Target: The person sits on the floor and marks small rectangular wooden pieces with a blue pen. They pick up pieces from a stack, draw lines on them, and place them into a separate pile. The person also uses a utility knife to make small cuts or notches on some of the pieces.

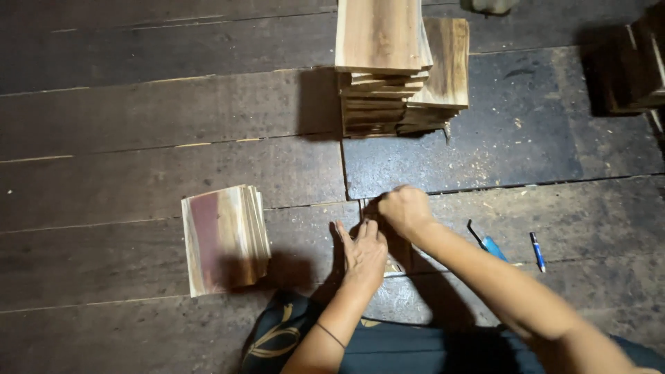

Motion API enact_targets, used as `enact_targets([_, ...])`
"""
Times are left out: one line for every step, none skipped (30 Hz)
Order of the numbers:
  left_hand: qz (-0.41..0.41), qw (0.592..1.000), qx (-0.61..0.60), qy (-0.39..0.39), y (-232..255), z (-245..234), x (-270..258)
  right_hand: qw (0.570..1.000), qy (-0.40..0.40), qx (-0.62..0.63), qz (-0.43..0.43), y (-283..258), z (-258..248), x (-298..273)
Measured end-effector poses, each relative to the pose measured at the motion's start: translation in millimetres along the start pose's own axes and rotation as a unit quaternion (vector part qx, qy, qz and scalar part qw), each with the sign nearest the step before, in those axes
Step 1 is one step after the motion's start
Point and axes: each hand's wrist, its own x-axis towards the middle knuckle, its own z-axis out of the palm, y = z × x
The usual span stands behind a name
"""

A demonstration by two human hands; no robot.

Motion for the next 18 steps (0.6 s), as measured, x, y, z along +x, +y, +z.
enact_targets([0.004, 1.000, -0.002, 0.000, -1, -1, -1, 1.000, -0.002, -0.003, 0.002, 10, -26, -18])
enact_targets([0.010, 0.999, -0.029, 0.025, -2, -1, -2, 0.989, -0.039, 0.104, 0.097, 19, -52, -36])
enact_targets([0.012, 0.997, -0.058, 0.049, -3, -2, -3, 0.957, -0.075, 0.209, 0.187, 28, -78, -54])
enact_targets([0.011, 0.997, -0.061, 0.049, -5, 4, 0, 0.957, -0.077, 0.207, 0.186, 23, -82, -77])
enact_targets([0.018, 0.996, -0.055, 0.066, -8, 11, 2, 0.923, -0.072, 0.281, 0.252, 16, -85, -102])
enact_targets([0.025, 0.995, -0.049, 0.082, -11, 18, 4, 0.878, -0.067, 0.352, 0.317, 9, -88, -127])
enact_targets([0.026, 0.995, -0.051, 0.077, -13, 18, 4, 0.877, -0.072, 0.353, 0.318, -8, -96, -141])
enact_targets([0.027, 0.995, -0.069, 0.074, -14, 19, 4, 0.871, -0.073, 0.354, 0.331, -24, -105, -154])
enact_targets([0.030, 0.993, -0.087, 0.072, -15, 19, 6, 0.865, -0.072, 0.355, 0.347, -39, -112, -167])
enact_targets([0.033, 0.993, -0.088, 0.068, -16, 22, 10, 0.864, -0.075, 0.355, 0.350, -47, -109, -172])
enact_targets([0.031, 0.994, -0.079, 0.066, -16, 26, 11, 0.877, -0.068, 0.346, 0.327, -58, -106, -179])
enact_targets([0.030, 0.995, -0.070, 0.065, -17, 30, 11, 0.889, -0.061, 0.338, 0.304, -69, -104, -186])
enact_targets([0.031, 0.995, -0.069, 0.064, -18, 27, 10, 0.888, -0.060, 0.340, 0.305, -74, -93, -189])
enact_targets([0.032, 0.995, -0.077, 0.055, -20, 24, 9, 0.890, -0.057, 0.341, 0.297, -79, -82, -192])
enact_targets([0.031, 0.995, -0.085, 0.044, -22, 21, 8, 0.892, -0.056, 0.342, 0.289, -85, -71, -195])
enact_targets([0.031, 0.995, -0.084, 0.042, -22, 22, 8, 0.892, -0.057, 0.344, 0.289, -86, -77, -190])
enact_targets([0.029, 0.995, -0.088, 0.038, -22, 23, 9, 0.896, -0.044, 0.339, 0.283, -87, -83, -186])
enact_targets([0.026, 0.995, -0.092, 0.035, -22, 24, 10, 0.901, -0.031, 0.334, 0.277, -87, -88, -181])
